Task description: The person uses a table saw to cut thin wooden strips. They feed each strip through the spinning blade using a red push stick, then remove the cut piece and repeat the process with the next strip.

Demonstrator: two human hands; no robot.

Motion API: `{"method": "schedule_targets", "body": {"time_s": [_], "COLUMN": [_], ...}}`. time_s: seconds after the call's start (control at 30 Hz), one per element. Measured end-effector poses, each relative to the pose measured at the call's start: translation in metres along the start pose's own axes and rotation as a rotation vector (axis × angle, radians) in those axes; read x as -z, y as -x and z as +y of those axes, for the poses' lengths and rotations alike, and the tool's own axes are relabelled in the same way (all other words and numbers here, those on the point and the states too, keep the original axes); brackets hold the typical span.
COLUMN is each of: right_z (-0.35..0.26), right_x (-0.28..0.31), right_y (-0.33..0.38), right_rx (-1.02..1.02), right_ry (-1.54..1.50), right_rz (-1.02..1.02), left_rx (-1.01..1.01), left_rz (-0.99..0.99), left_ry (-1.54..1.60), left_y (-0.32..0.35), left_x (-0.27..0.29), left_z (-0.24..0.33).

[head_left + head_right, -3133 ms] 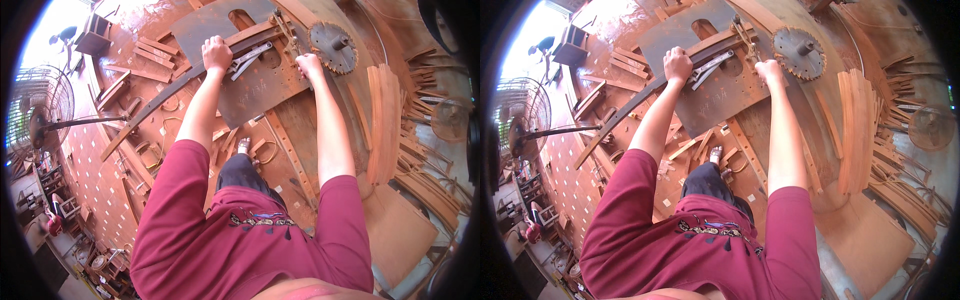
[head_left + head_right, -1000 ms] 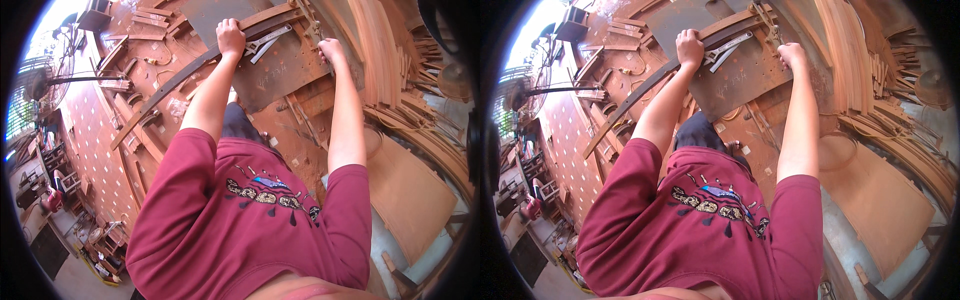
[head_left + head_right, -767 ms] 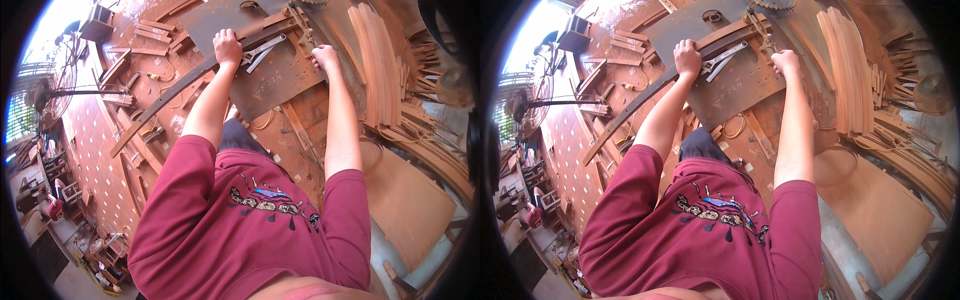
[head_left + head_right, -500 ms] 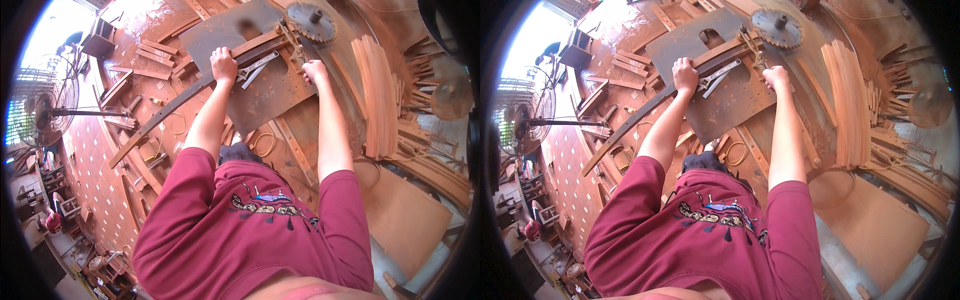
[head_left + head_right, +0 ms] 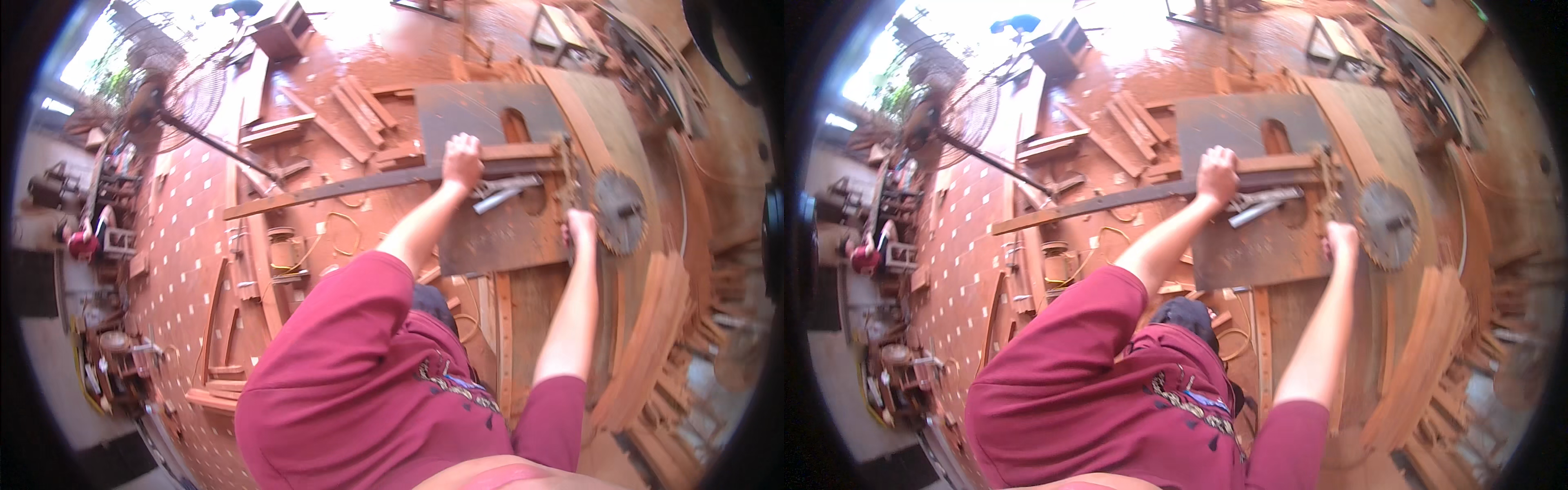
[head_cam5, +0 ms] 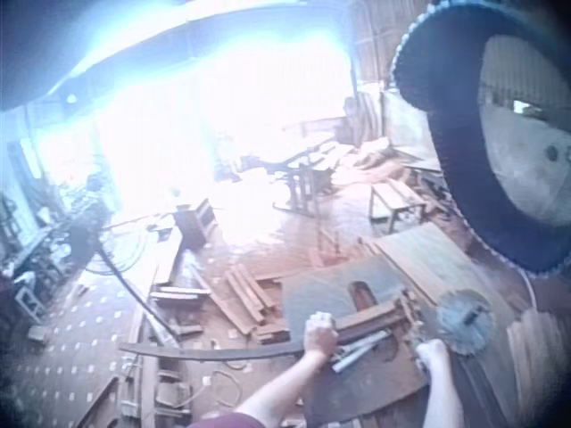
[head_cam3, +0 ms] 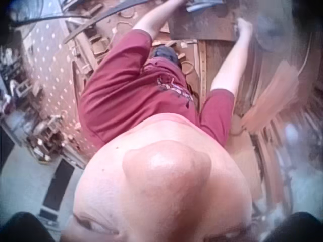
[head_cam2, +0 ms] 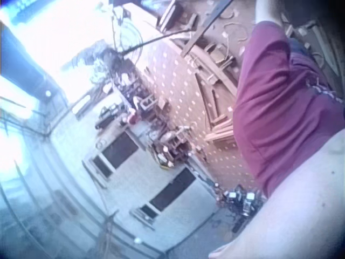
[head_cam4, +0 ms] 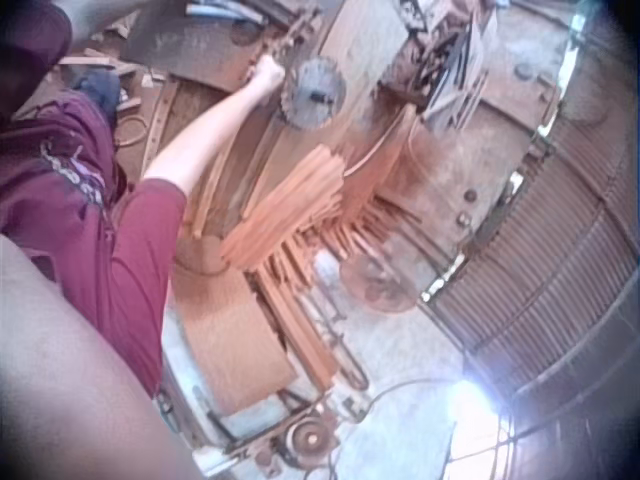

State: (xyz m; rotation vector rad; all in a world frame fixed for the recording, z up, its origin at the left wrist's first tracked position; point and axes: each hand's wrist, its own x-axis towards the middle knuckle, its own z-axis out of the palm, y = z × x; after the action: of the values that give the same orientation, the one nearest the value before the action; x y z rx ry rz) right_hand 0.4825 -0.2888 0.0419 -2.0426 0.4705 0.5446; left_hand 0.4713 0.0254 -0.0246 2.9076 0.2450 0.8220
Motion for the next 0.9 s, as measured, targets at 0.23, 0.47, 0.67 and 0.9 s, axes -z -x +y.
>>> {"method": "schedule_targets", "body": {"time_s": [0.23, 0.47, 0.67, 0.9], "right_z": [-0.012, -0.002, -0.004, 0.046], "right_x": [-0.008, -0.007, -0.008, 0.013], "right_y": [0.002, -0.007, 0.027, 0.077], "right_rx": [0.020, 0.143, 0.153, 0.139], "right_ry": [-0.011, 0.037, 0.252, 0.303], "right_rz": [0.069, 0.169, 0.303, 0.346], "left_rx": [0.042, 0.106, 0.049, 0.072], "left_rz": [0.020, 0.054, -0.038, 0.016], "left_ry": [0.167, 0.118, 0.123, 0.103], "left_y": [-0.002, -0.007, 0.005, 0.067], "left_x": [0.013, 0.013, 0.022, 0.039], "left_z": [-0.006, 0.008, 0.002, 0.038]}}
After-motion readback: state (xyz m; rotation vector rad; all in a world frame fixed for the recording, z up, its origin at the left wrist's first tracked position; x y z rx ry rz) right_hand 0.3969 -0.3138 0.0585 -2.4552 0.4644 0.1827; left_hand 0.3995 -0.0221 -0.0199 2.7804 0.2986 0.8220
